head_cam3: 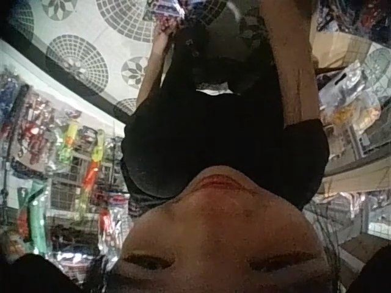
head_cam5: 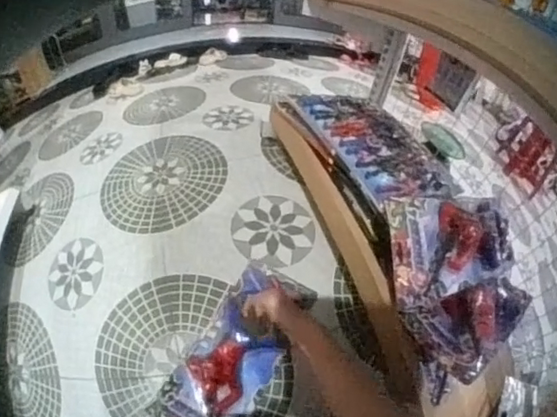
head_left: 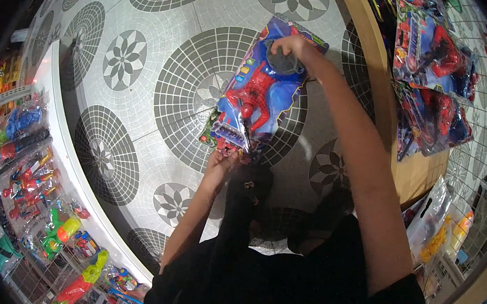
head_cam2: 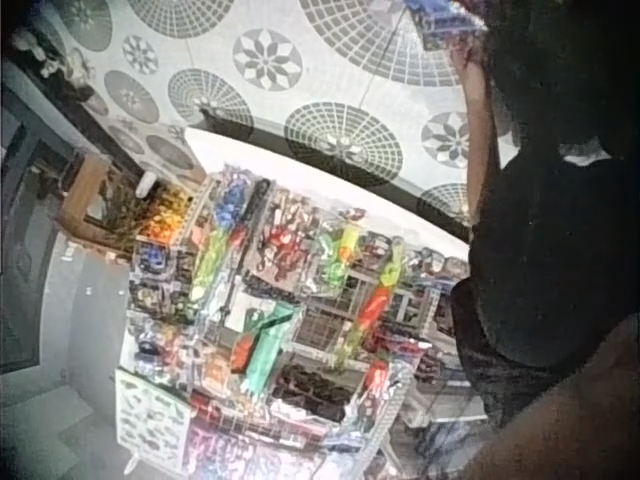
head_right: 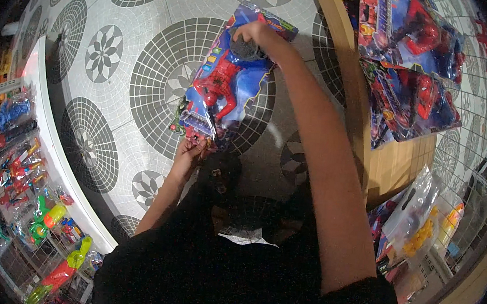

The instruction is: Dusting and wiping down toy packages and shelves in a store using a cleaning cloth.

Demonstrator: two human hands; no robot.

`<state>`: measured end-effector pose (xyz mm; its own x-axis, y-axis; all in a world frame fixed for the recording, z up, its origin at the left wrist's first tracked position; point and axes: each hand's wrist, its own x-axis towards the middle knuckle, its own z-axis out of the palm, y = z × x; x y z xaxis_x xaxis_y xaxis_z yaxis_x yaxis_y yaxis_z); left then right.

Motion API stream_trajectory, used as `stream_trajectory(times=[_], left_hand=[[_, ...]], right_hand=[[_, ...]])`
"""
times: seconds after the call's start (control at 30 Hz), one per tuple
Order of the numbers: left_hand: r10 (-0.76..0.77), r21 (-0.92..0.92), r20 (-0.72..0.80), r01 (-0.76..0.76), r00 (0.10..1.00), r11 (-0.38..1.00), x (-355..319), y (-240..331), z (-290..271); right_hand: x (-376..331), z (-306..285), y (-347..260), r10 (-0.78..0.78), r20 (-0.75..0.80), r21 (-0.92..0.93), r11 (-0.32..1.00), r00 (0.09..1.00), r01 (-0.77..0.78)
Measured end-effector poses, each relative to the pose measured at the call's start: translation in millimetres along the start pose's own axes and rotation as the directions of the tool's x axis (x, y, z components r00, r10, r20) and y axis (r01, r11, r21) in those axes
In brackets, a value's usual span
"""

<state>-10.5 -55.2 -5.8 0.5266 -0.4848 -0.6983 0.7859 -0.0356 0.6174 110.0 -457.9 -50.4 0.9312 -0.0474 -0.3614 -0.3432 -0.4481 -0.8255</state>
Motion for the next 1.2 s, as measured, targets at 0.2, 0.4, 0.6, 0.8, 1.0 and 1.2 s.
stream_trajectory(times=[0.2, 0.4, 0.6, 0.8, 1.0, 1.2], left_hand=[[0.058, -0.076, -0.071, -0.064, 0.996, 0.995, -31.3, 5.7, -34.4], [0.048, 0.016, -0.143, -0.046, 0.989, 0.999, -22.2, -1.1, -22.3], [0.117, 0.046, -0.064, -0.114, 0.991, 0.992, -24.2, -0.3, -27.5], [0.082, 0.052, -0.088, -0.078, 0.993, 0.996, -28.2, 6.4, -26.9], [0.087, -0.024, -0.026, -0.088, 0.996, 0.996, -26.7, 4.6, -22.6], [0.059, -0.042, -0.065, -0.061, 0.996, 0.997, -30.8, 10.9, -19.8]], right_hand=[[-32.5, 94.6, -165.9, -0.23, -0.247, -0.212, 0.961, 0.941, 0.179], [-18.8, 138.1, -166.1, -0.622, -0.085, -0.761, 0.545, 0.778, 0.352], [-8.2, 125.9, -179.5, -0.643, -0.223, -0.869, 0.472, 0.733, 0.149], [-37.3, 150.3, -177.0, -0.239, 0.0, -0.529, 0.824, 0.971, 0.202], [-34.6, 156.2, -178.4, -0.258, -0.041, -0.209, 0.947, 0.965, 0.244], [-10.0, 90.1, -172.8, 0.092, -0.312, 0.549, 0.83, 0.946, 0.1]])
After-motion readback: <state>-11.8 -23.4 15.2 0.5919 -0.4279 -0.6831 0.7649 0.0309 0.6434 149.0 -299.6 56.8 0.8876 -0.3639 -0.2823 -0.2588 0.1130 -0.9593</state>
